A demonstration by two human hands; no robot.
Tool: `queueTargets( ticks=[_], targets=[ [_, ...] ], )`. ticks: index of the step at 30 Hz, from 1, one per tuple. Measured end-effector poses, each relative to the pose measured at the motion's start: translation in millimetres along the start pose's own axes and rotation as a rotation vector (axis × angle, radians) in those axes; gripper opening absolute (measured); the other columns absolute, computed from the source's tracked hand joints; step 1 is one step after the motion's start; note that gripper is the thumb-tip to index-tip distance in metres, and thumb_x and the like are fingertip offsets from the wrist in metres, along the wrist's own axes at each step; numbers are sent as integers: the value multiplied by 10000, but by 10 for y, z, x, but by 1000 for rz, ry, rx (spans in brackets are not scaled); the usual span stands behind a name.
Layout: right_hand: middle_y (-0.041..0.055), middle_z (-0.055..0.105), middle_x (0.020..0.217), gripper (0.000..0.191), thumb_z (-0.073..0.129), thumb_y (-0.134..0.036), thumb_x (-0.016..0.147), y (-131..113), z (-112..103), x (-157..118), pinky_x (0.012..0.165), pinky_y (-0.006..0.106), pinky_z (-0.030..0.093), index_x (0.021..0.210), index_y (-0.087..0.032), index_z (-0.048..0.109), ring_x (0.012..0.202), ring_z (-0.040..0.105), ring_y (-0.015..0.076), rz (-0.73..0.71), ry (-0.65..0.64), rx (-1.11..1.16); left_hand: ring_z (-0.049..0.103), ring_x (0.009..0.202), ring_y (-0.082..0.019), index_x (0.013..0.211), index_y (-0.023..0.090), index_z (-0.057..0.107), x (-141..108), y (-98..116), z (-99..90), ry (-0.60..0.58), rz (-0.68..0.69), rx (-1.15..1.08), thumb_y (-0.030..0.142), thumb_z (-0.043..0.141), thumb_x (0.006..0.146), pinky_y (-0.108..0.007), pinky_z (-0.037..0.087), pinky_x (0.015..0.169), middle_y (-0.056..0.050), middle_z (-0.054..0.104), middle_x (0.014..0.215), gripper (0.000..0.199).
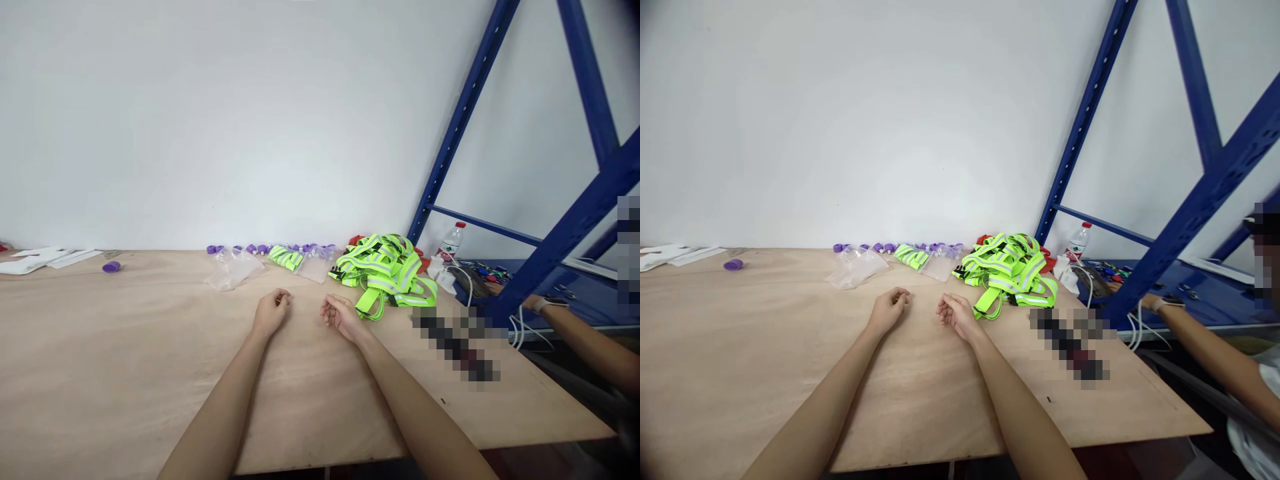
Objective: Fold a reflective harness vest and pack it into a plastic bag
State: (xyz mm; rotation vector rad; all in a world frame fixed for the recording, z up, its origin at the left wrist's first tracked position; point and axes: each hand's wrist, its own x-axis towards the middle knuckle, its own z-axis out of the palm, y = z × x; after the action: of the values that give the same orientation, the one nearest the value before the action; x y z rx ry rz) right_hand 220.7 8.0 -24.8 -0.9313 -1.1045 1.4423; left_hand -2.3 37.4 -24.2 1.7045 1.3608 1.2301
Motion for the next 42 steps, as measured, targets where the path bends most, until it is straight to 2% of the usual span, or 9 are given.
queueTargets(
  ticks=[6,13,19,22,24,28,30,35,42],
  targets=[
    [17,587,603,397,727,-556,755,34,64,-54,489,245,368,666,-192,594,511,490,137,-154,87,-241,656,759,-227,899,214,725,-15,57,27,-31,90,101,269,550,832,-300,441,740,-47,730,797,195],
    [95,688,886,244,486,-347,951,-224,-5,-146,870,376,430,854,-219,670,893,607,256,-665,367,-1162,591,629,-213,943,208,736,-36,120,63,-64,125,196,294,531,858,-292,367,649,-32,670,651,238],
    [203,320,1569,589,634,-335,834,-385,-356,-112,1140,644,139,1386,-171,511,1419,286,405,-458,799,-1630,546,572,-201,923,214,732,-23,142,68,-88,132,196,300,538,840,-283,310,604,1,600,559,228],
    [240,236,1593,775,688,-369,796,-530,-581,-67,1062,667,265,1484,-161,398,1389,328,457,-233,863,-1640,523,549,-194,903,216,734,-18,142,79,-92,142,192,297,539,837,-284,291,599,7,576,536,221],
    [280,456,1434,711,730,-332,766,-685,-724,-25,975,634,361,1410,-149,491,1228,508,459,-60,810,-1621,519,543,-192,909,217,735,-16,139,89,-91,148,190,294,528,845,-283,287,601,8,570,533,230],
    [153,656,804,121,747,-176,724,-1106,-948,103,777,450,446,826,-153,686,821,645,327,72,676,-1603,525,555,-191,913,219,732,-9,127,110,-84,154,193,275,522,852,-278,283,607,6,574,543,225],
    [91,617,692,133,734,-163,746,-1373,-1007,182,698,367,436,667,-163,627,693,603,230,79,635,-1581,533,569,-191,912,220,730,-5,121,117,-87,156,197,266,526,851,-276,286,610,1,590,562,218],
    [-16,559,589,235,643,-218,877,-2258,-904,347,640,262,416,658,-144,602,558,491,112,9,635,-1497,553,598,-202,936,214,728,0,115,118,-97,153,202,267,513,859,-282,298,619,-15,616,603,234],
    [68,632,695,129,480,-129,917,-3611,-199,346,680,307,463,907,-79,599,655,610,152,-506,803,-1062,546,603,-208,932,214,723,-1,112,123,-116,124,161,289,521,848,-290,295,617,-18,607,602,231]
  ],
)
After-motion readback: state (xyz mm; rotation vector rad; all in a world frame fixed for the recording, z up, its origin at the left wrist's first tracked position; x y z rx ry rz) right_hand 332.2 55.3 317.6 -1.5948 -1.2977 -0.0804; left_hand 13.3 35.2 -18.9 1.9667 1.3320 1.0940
